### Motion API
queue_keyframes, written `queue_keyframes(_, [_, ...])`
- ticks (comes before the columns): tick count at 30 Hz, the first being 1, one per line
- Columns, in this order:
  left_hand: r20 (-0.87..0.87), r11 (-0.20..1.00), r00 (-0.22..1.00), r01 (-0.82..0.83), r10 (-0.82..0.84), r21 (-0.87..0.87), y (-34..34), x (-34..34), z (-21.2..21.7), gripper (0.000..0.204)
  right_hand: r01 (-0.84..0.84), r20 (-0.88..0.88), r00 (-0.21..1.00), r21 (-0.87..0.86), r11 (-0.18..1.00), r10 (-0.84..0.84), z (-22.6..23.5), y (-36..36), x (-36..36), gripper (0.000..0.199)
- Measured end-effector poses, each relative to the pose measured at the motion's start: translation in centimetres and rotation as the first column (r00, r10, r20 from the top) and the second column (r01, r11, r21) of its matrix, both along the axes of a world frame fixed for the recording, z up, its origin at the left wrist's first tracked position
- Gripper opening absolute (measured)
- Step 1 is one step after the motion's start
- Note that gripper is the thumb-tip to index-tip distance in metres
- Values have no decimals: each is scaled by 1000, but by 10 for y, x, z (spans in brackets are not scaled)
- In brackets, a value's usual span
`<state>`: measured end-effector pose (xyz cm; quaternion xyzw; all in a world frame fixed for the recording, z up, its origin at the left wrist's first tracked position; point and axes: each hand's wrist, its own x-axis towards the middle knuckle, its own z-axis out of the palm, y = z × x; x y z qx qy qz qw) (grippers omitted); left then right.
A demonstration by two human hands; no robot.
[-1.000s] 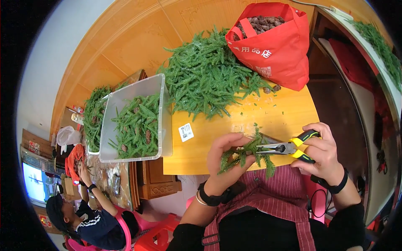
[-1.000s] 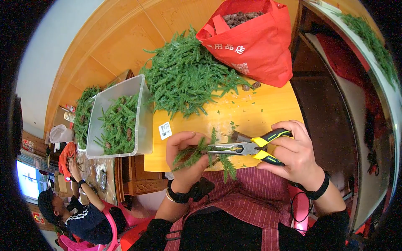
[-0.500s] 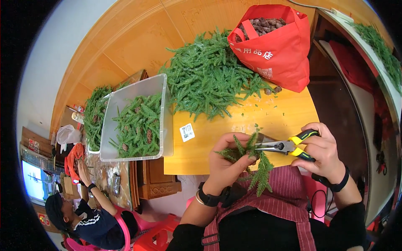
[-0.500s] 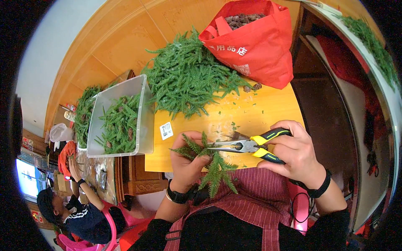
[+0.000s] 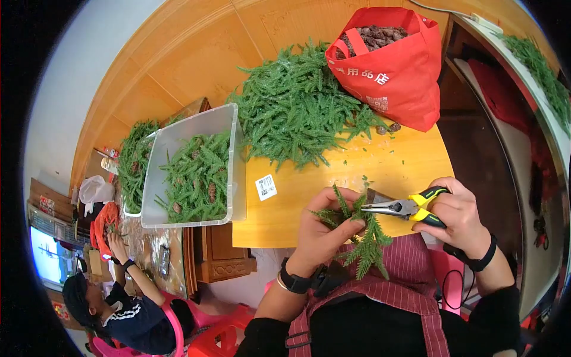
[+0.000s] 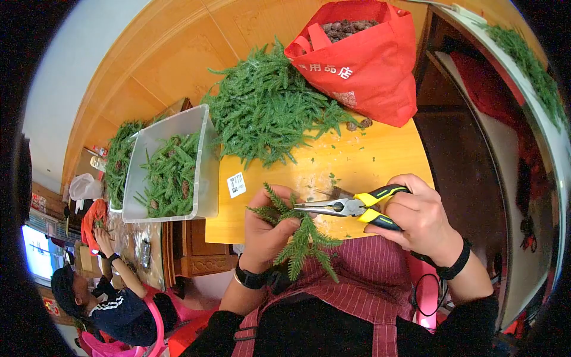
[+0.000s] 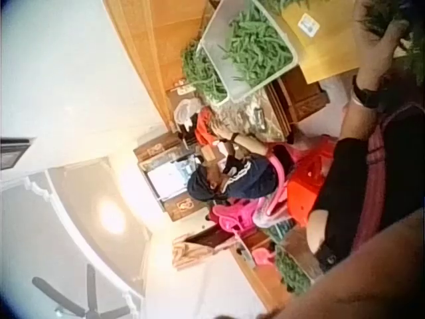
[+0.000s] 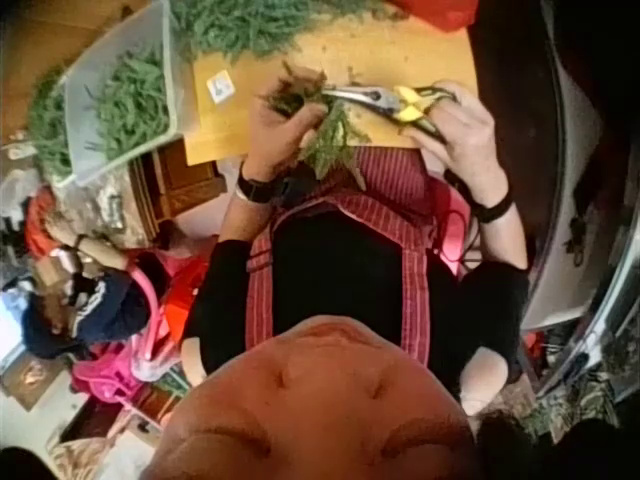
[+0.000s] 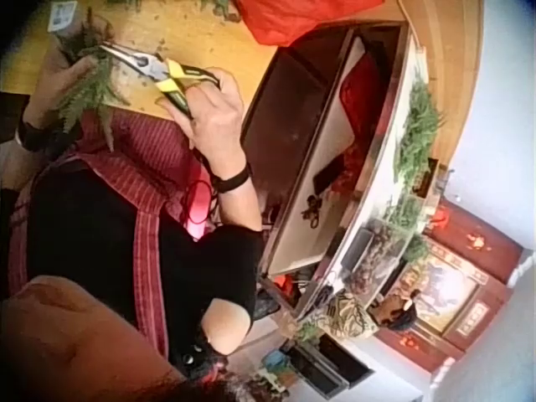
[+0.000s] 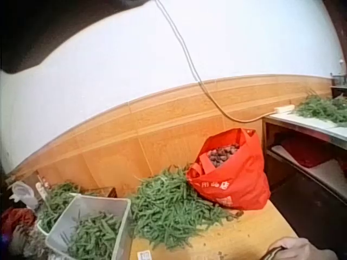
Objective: Trimming green plant sprigs with pliers and sorting them into a plastic container.
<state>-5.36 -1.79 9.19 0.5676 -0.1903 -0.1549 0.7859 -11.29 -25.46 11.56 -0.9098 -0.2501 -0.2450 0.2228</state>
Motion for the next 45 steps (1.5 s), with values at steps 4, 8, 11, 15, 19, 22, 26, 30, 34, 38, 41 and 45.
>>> queue_keyframes(4, [-21,992,999,31,-34,-122,-2,-1,-3,33,-84,-145,984,114,990,100,1,-2,2,39])
queue_keyframes(8, [-136,993,989,38,-53,-114,-3,1,-1,37,-25,-538,780,483,875,319,-3,-12,-1,40])
queue_keyframes(11, [-86,993,994,59,-68,-102,-2,5,-9,43,26,-511,743,667,745,432,-5,-8,-3,39])
queue_keyframes(15, [-121,993,992,14,-28,-121,-3,7,-4,44,177,-524,843,487,855,123,-3,-7,1,34])
queue_keyframes(19, [-120,997,992,24,-33,-75,16,12,4,37,186,-397,911,144,972,-115,-25,-13,12,26])
queue_keyframes(22, [-8,994,998,-53,54,97,41,23,23,32,340,-462,837,17,940,-294,-51,-21,16,20])
queue_keyframes(26, [100,926,937,-347,334,153,85,53,55,30,443,-305,849,-33,896,-431,-76,-30,18,21])
queue_keyframes(30, [120,825,851,-525,511,209,143,83,79,31,441,-339,832,-78,894,-440,-86,-33,21,20])
queue_keyframes(34, [160,684,791,-596,591,421,189,107,82,40,447,-366,822,-57,893,-435,-95,-34,25,21])
queue_keyframes(38, [531,217,646,-723,549,656,216,114,72,57,453,-392,812,-45,891,-432,-99,-35,29,22])
queue_keyframes(41, [822,170,499,-867,274,469,216,112,56,52,410,-382,835,-46,911,-395,-96,-33,30,21])
queue_keyframes(45, [390,726,888,-434,244,533,113,87,86,28,431,-395,814,-81,899,-426,-95,-39,25,23])
